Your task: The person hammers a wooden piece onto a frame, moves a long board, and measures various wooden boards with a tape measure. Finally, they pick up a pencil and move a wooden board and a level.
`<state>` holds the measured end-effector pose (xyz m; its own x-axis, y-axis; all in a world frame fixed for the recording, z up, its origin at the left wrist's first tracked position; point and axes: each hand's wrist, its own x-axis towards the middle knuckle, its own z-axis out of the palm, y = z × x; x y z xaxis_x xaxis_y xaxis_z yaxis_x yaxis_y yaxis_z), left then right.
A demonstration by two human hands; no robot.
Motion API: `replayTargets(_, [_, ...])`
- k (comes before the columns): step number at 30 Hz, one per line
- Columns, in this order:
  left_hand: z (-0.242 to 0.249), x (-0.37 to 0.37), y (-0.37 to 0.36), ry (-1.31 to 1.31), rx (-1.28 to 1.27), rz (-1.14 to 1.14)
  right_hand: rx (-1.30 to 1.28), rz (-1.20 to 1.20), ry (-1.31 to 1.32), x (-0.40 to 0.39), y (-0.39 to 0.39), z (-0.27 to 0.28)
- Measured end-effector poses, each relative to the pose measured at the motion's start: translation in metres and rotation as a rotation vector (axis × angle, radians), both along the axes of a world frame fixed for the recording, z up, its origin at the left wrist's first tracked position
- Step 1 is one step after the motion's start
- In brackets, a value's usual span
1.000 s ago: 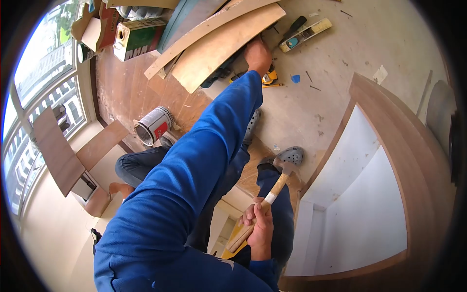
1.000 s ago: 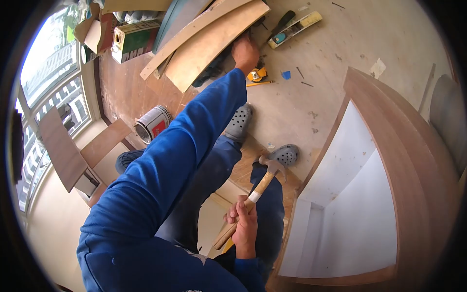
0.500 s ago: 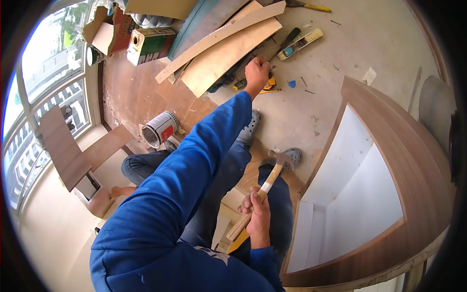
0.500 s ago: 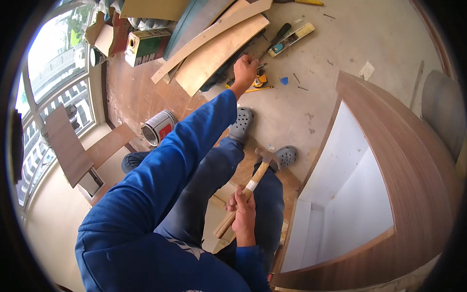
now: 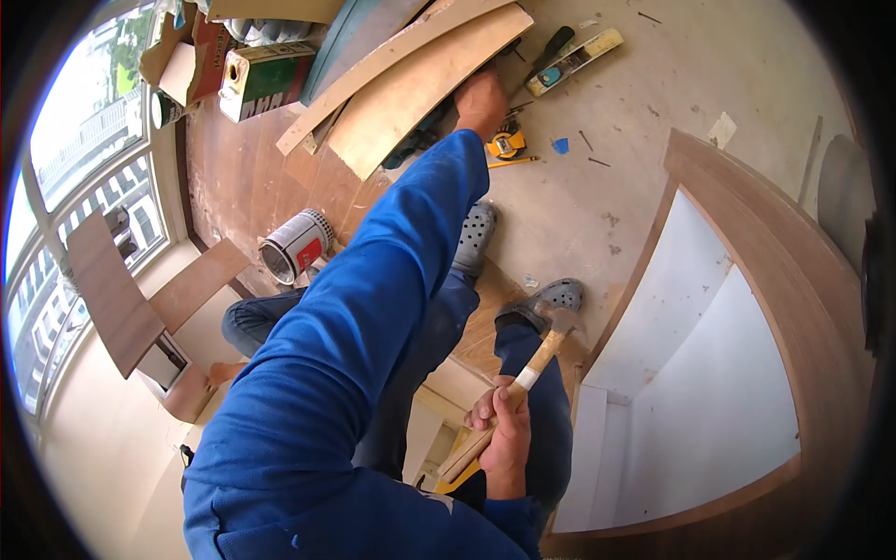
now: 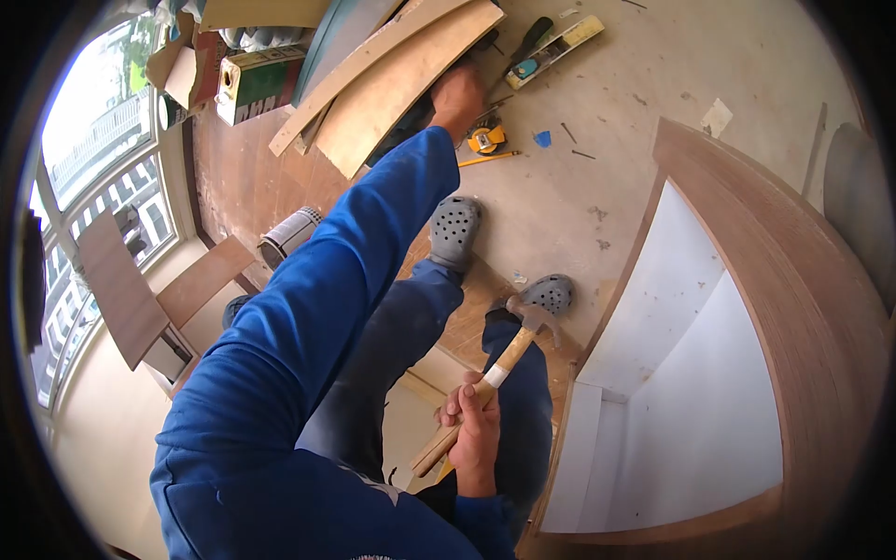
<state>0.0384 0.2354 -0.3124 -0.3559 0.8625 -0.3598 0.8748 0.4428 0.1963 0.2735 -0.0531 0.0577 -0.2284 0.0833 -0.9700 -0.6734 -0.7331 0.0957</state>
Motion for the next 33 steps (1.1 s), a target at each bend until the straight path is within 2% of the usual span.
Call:
replayTargets(6, [0.011, 0.002, -0.005, 0.014, 0.032, -0.041, -0.003, 0.0, 0.029, -0.005, 0.007, 0.002])
replayTargets(8, [0.045, 0.01, 0.005, 0.061, -0.229, -0.102, 0.009, 0.018, 0.043, -0.01, 0.012, 0.003])
replayTargets(10, [0.067, 0.011, -0.029, 0.058, 0.265, -0.332, 0.021, 0.03, -0.014, -0.016, 0.009, 0.004])
replayTargets(11, [0.098, 0.018, -0.039, -0.001, 0.121, -0.343, 0.053, 0.045, 0.041, -0.016, 0.009, 0.005])
replayTargets(12, [0.116, 0.029, -0.066, -0.213, 0.31, -0.188, 0.1, -0.009, 0.126, -0.017, 0.006, 0.003])
replayTargets(13, [0.179, 0.047, -0.082, -0.377, 0.088, -0.075, 0.118, -0.006, 0.18, -0.016, 0.004, 0.001])
replayTargets(14, [0.215, 0.063, -0.107, -0.583, 0.365, -0.093, 0.121, -0.09, 0.215, -0.016, 0.002, 0.01])
replayTargets(15, [0.267, 0.067, -0.128, -0.687, 0.097, -0.018, 0.095, -0.099, 0.246, -0.013, -0.003, 0.018])
replayTargets(17, [0.379, 0.101, -0.163, -0.909, 0.046, 0.077, 0.105, -0.175, 0.238, -0.004, -0.032, 0.046])
replayTargets(18, [0.427, 0.108, -0.175, -0.969, 0.039, 0.115, 0.121, -0.15, 0.297, -0.01, -0.032, 0.056])
replayTargets(20, [0.505, 0.12, -0.2, -1.128, -0.064, 0.139, 0.19, -0.01, 0.235, 0.005, -0.046, 0.104])
replayTargets(22, [0.589, 0.159, -0.206, -1.313, -0.236, 0.117, 0.359, 0.232, 0.149, 0.029, -0.08, 0.154])
replayTargets(24, [0.649, 0.198, -0.202, -1.408, -0.364, -0.163, 0.569, 0.346, -0.008, 0.066, -0.091, 0.242])
replayTargets(26, [0.688, 0.243, -0.193, -1.386, -0.486, -0.549, 0.462, 0.478, -0.224, 0.081, -0.112, 0.31])
replayTargets(28, [0.7, 0.3, -0.197, -1.397, -0.377, -0.936, 0.465, 0.368, -0.342, 0.078, -0.151, 0.339])
replayTargets(29, [0.703, 0.33, -0.2, -1.38, -0.361, -1.044, 0.494, 0.354, -0.351, 0.08, -0.168, 0.351])
replayTargets(31, [0.701, 0.387, -0.205, -1.321, -0.3, -1.235, 0.32, 0.117, -0.456, 0.071, -0.2, 0.367])
replayTargets(33, [0.68, 0.444, -0.206, -1.252, -0.256, -1.387, 0.314, -0.006, -0.514, 0.067, -0.226, 0.369])
